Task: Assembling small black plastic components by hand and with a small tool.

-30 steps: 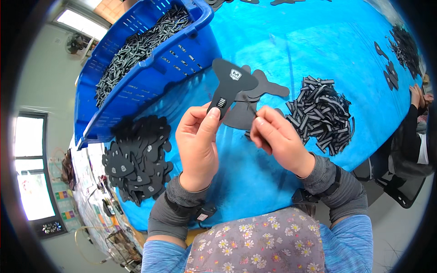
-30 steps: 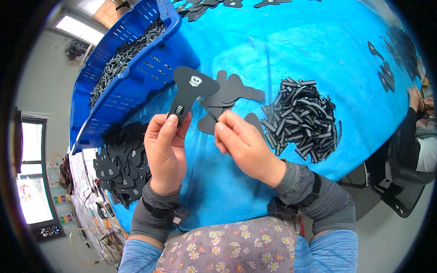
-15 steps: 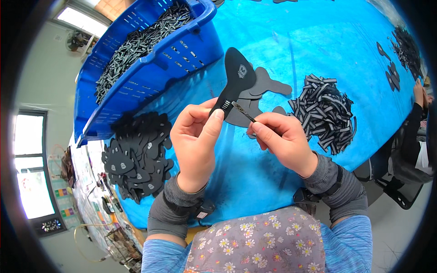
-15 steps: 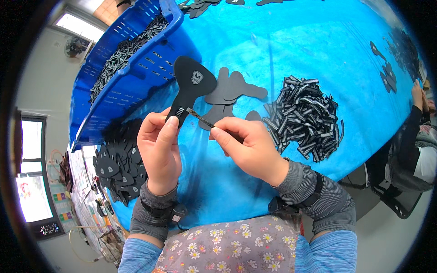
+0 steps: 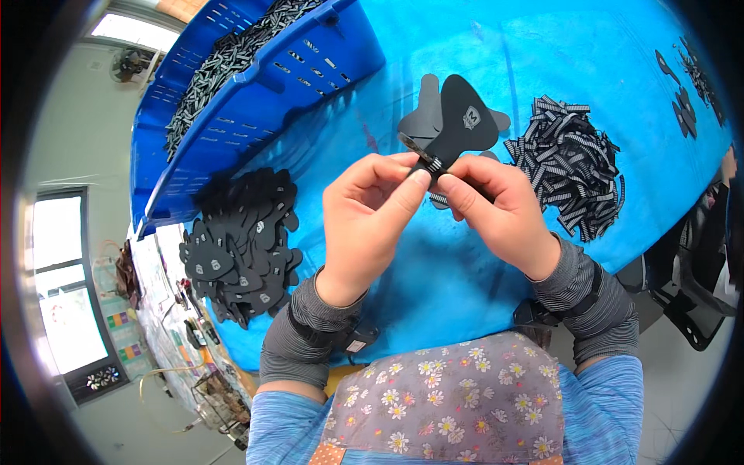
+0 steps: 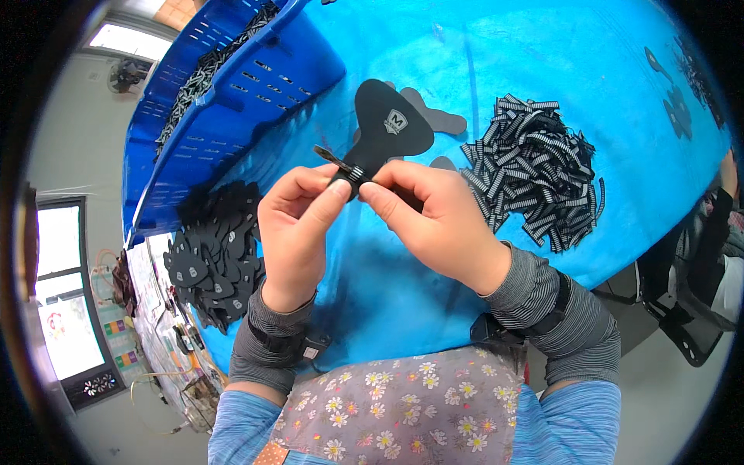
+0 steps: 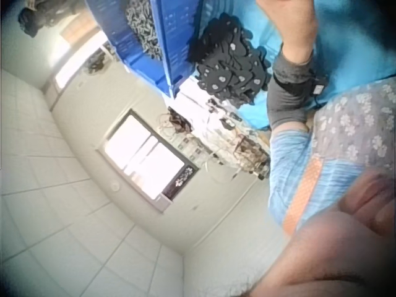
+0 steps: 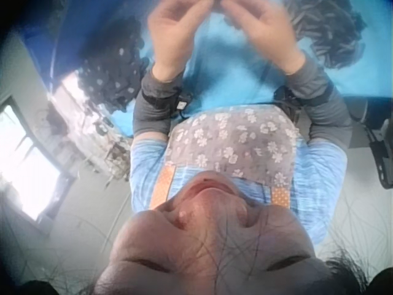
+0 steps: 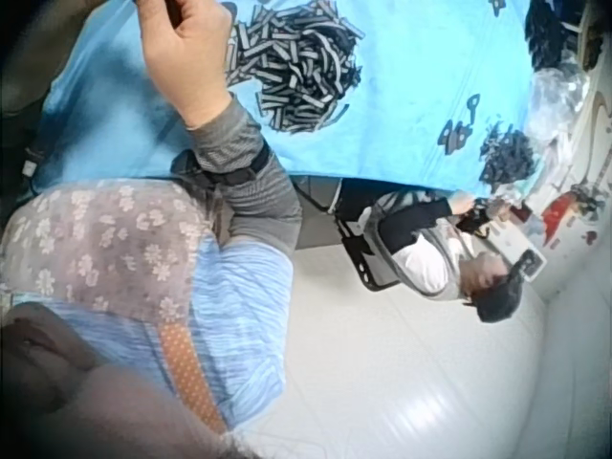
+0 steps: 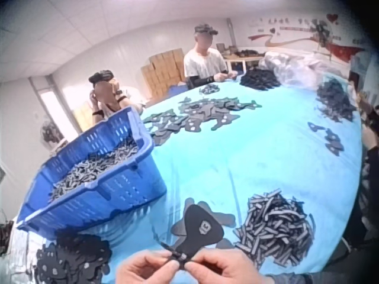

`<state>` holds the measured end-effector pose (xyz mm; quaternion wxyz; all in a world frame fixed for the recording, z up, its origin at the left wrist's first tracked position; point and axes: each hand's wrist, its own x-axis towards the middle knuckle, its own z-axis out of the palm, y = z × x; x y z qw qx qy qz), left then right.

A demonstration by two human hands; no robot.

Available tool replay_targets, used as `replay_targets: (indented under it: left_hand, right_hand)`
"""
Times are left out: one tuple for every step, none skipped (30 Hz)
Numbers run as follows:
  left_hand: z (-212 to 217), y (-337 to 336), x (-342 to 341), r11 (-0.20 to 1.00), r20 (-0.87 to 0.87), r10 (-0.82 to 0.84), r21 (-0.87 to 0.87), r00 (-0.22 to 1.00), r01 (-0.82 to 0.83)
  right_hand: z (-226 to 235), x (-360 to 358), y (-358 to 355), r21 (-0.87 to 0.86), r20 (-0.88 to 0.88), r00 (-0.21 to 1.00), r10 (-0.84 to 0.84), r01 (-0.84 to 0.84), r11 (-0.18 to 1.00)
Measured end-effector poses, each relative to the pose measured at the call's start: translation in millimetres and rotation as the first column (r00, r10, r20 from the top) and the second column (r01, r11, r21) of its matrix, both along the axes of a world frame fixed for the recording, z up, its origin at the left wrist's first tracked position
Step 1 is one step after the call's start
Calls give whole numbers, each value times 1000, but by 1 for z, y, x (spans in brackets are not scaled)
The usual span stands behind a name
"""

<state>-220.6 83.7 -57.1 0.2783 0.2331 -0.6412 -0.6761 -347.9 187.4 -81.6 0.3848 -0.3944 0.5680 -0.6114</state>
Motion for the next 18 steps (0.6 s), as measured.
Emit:
replay_targets:
  left_hand:
    - [-2,-2,1,999,-61,46,29,997,-44]
    - [-4,-4,1,994,-120,93,60,988,-87]
    - [-4,-6,1,995,-116,91,59,989,-85]
    - [-5,-7,2,990,-134,127,71,983,-118]
    - [-6,-9,3,985,-151,162,82,975,-151]
    - [-6,-12,6,986,-142,154,86,978,-143]
    - [-6,-11,6,986,-139,154,86,978,-143]
    - [-5,-10,4,988,-118,131,96,984,-120]
    - [-4,-8,3,990,-97,108,106,989,-98]
    - [-3,-7,1,998,-31,42,56,999,-41]
    - [-4,-5,1,1000,32,17,-17,999,-16]
    - [-5,-4,1,999,18,-5,-33,1000,5]
    - [-5,-3,1,998,6,-23,-51,1000,23]
    - [-6,-5,1,998,7,-23,-58,1000,23]
    - [-6,-6,2,999,-52,47,26,998,-46]
    - [-6,-6,2,987,-105,122,115,987,-110]
    - [-4,-9,2,978,-129,177,132,976,-160]
    - [-4,-14,2,971,-176,218,141,960,-195]
  right_hand:
    - [1,2,-1,1,4,1000,-2,2,1000]
    - [2,3,-3,-12,54,999,-1,1,1000]
    - [2,5,-4,-27,104,995,1,2,1000]
    - [-1,3,-3,-14,70,997,37,-36,999]
    - [-1,3,-3,-14,74,997,37,-36,999]
    - [-1,3,-4,-3,44,998,37,-37,999]
    - [0,3,-4,9,12,999,37,-37,999]
    - [-1,4,-4,8,16,999,37,-37,999]
    - [-1,5,-4,-2,19,999,31,-31,1000]
    - [0,4,-4,-15,18,1000,22,-22,1000]
    - [0,4,-4,-18,18,1000,19,-18,1000]
    - [0,3,-3,-1,57,998,16,-16,1000]
    - [-1,2,-3,14,98,995,16,-18,1000]
    - [-1,2,-2,7,98,995,17,-18,1000]
    - [-1,1,-2,15,19,1000,8,-8,1000]
    - [0,1,-1,23,-60,998,0,1,1000]
    - [1,0,-1,19,-58,998,0,2,1000]
    - [4,-1,0,72,-58,998,10,-5,997]
